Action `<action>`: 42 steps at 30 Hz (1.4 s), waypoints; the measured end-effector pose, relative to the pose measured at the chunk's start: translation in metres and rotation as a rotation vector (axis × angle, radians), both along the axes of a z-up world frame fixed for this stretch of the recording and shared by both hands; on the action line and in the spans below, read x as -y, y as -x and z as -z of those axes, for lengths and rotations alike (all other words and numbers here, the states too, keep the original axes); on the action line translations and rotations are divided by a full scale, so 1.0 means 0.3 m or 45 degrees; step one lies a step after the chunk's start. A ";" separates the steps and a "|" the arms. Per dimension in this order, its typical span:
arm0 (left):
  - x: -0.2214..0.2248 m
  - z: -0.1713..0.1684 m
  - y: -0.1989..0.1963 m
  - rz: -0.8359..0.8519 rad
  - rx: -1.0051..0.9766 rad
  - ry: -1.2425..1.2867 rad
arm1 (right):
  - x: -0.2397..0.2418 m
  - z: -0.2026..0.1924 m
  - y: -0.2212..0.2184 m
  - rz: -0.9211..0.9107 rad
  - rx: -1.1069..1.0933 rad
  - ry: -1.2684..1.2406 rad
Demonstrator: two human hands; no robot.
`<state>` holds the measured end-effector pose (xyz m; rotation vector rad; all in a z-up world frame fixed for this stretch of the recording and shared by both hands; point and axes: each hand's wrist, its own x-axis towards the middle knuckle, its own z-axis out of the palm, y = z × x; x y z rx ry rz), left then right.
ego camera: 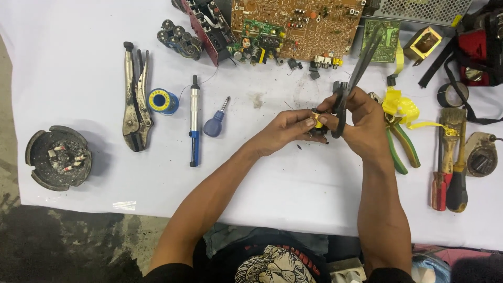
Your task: The person is disassembling or repairing a small yellow electronic component using a small screwdriver to pry and scissors to cut insulation.
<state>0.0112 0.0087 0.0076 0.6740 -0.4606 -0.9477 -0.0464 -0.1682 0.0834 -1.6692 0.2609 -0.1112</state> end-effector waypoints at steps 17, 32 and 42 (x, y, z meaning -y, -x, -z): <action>0.046 -0.015 0.081 -0.761 0.778 -0.551 | 0.008 0.007 0.000 0.035 0.216 0.281; 0.038 0.005 0.044 -0.772 0.423 -0.486 | 0.065 -0.038 0.351 0.048 -0.061 1.605; 0.041 0.003 0.051 -0.806 0.492 -0.489 | 0.075 -0.001 0.386 0.093 -0.142 1.750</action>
